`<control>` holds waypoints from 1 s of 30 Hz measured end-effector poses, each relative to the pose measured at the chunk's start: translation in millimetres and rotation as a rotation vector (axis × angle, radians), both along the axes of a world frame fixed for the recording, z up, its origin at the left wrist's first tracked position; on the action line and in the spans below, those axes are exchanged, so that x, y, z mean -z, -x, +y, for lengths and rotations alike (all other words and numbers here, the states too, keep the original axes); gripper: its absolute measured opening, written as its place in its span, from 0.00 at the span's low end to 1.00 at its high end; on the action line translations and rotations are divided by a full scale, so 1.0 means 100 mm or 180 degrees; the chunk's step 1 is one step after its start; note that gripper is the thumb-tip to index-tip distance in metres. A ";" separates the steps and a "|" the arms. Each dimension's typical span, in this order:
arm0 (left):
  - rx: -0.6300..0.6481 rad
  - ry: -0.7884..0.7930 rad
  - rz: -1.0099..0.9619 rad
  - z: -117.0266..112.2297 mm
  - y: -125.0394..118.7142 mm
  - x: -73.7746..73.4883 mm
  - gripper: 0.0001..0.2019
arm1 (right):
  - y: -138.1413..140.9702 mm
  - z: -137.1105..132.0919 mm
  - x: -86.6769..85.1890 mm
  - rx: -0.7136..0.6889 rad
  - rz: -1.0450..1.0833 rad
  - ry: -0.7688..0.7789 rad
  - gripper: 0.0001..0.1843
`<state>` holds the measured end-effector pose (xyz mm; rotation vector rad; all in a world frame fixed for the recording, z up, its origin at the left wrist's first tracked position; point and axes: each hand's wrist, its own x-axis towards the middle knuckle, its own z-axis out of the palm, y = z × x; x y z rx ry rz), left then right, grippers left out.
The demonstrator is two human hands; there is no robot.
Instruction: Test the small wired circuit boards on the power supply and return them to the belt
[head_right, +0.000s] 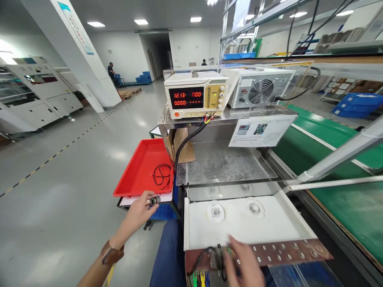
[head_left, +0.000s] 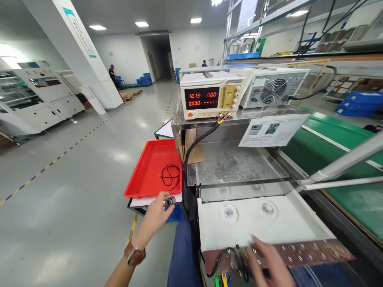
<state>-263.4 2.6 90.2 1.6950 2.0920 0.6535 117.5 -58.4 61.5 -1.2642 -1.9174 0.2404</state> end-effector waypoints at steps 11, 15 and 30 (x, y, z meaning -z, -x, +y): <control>0.1223 0.0779 0.0003 -0.95 -1.31 -0.41 0.26 | 0.84 0.03 -0.22 -0.1917 -0.0725 0.1038 0.49; 0.1248 0.0873 -0.0272 -0.97 -1.55 -0.38 0.34 | 0.59 -0.04 -0.12 -0.1846 -0.0849 0.1278 0.47; 0.0685 0.1293 -0.1669 -0.92 -1.36 -0.37 0.17 | -0.03 1.37 0.50 -0.0568 -0.0616 0.1822 0.17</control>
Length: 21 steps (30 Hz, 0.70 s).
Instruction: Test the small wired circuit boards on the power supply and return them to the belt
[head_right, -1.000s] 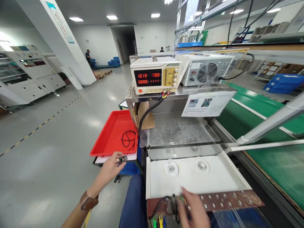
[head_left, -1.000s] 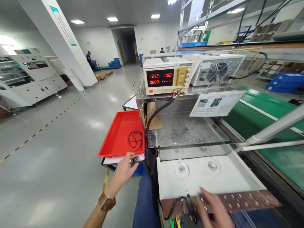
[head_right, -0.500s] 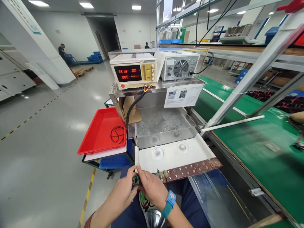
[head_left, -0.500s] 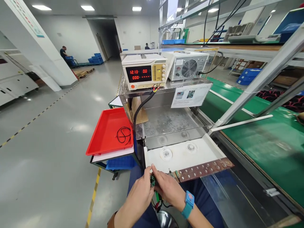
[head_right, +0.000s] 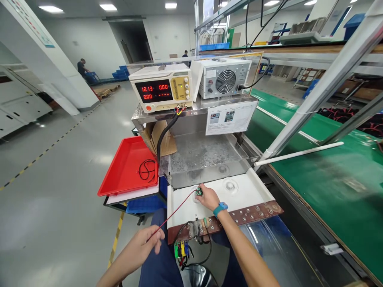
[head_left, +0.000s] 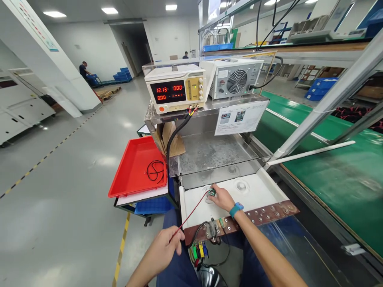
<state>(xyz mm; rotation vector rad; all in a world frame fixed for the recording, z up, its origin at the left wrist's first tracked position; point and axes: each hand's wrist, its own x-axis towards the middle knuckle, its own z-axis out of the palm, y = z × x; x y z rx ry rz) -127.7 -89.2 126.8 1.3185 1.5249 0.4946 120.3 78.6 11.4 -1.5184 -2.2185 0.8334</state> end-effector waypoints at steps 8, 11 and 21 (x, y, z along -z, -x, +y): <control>-0.0981 0.1137 -0.2570 -0.16 -0.41 0.16 0.20 | 0.07 0.29 0.34 -0.0356 0.0195 -0.0295 0.17; -0.1113 0.1226 -0.3244 -0.11 -0.62 0.12 0.14 | 0.04 0.28 0.41 -0.0465 0.0268 -0.0249 0.18; -0.1032 0.1113 -0.3501 0.00 -1.03 -0.01 0.17 | 0.02 0.29 0.46 -0.0637 -0.0328 -0.0307 0.15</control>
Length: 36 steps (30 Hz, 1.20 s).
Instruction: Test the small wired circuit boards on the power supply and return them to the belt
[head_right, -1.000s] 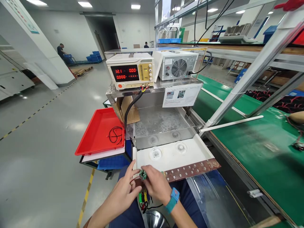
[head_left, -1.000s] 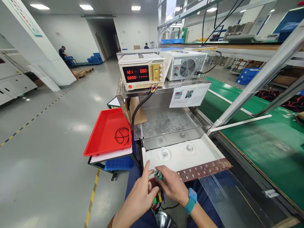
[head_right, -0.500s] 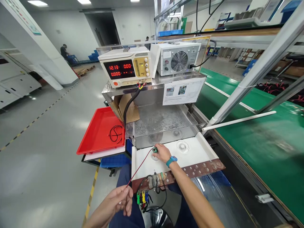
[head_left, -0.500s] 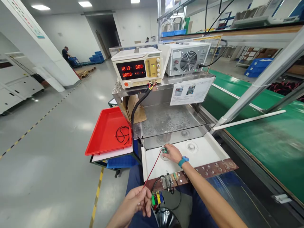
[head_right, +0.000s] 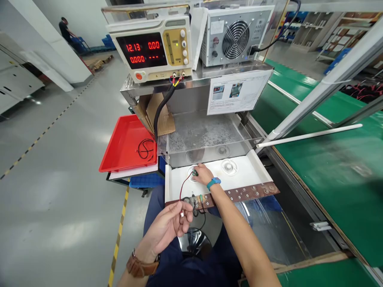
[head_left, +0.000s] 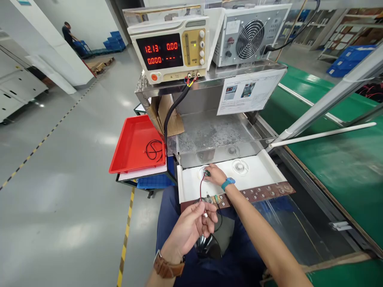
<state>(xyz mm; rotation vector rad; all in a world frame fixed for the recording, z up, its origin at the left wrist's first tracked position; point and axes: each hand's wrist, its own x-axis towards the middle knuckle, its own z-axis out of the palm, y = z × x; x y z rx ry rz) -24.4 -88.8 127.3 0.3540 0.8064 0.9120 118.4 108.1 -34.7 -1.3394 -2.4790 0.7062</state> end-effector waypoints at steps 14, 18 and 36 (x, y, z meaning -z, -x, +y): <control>-0.0083 -0.0013 0.0166 -0.05 -0.15 0.05 0.18 | -0.01 0.00 0.00 0.0170 0.0031 0.0005 0.15; -0.0202 0.0095 0.0197 -0.04 -0.18 0.03 0.19 | -0.01 0.00 0.00 0.0188 -0.0004 -0.0037 0.14; -0.0412 0.0247 0.0667 0.15 -0.48 -0.08 0.21 | -0.01 -0.01 -0.03 0.0167 -0.0027 -0.0072 0.15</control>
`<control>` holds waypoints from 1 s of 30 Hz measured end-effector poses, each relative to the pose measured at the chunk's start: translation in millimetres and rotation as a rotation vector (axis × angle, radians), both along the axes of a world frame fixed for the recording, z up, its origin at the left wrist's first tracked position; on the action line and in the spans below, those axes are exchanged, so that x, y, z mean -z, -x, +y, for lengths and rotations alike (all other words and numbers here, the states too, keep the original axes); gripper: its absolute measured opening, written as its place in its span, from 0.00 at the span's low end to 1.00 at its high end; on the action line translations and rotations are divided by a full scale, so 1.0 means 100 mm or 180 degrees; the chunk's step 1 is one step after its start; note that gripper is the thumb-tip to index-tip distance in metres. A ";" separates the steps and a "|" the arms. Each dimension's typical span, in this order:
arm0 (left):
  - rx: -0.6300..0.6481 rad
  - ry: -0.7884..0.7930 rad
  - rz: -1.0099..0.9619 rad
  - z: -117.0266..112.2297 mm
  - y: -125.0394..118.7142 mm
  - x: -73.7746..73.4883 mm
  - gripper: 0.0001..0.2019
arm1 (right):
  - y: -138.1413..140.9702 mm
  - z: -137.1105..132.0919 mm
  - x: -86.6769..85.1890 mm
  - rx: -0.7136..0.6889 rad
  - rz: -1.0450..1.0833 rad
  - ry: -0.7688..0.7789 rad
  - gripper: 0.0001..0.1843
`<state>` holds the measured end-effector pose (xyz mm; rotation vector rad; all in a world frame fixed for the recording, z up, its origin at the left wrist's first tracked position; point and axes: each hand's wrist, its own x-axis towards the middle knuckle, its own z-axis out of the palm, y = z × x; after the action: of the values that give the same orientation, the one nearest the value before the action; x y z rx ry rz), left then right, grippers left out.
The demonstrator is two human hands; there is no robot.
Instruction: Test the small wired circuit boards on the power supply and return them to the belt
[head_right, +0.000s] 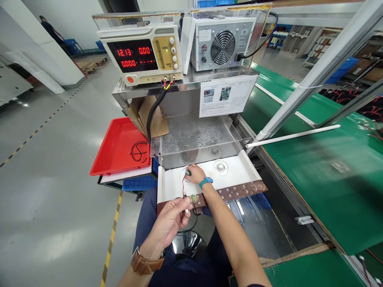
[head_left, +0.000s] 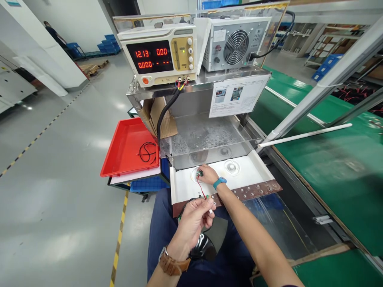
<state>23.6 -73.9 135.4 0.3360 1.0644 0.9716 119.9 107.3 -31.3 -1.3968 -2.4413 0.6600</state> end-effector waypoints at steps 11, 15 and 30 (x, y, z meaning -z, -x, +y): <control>0.0059 -0.0299 0.0491 -0.01 -0.04 0.03 0.23 | 0.00 -0.01 -0.02 0.0037 0.0037 0.0002 0.14; 0.0102 -0.0365 0.0716 -0.01 -0.06 0.04 0.23 | 0.01 -0.01 -0.01 0.0042 0.0023 -0.0028 0.14; 0.0155 -0.0522 0.1123 0.00 -0.07 0.06 0.27 | 0.01 0.01 0.04 0.0057 0.0106 -0.0046 0.13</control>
<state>30.1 -74.2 129.2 0.6842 1.2907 0.9795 118.5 108.1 -35.0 -1.3895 -2.4005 0.6549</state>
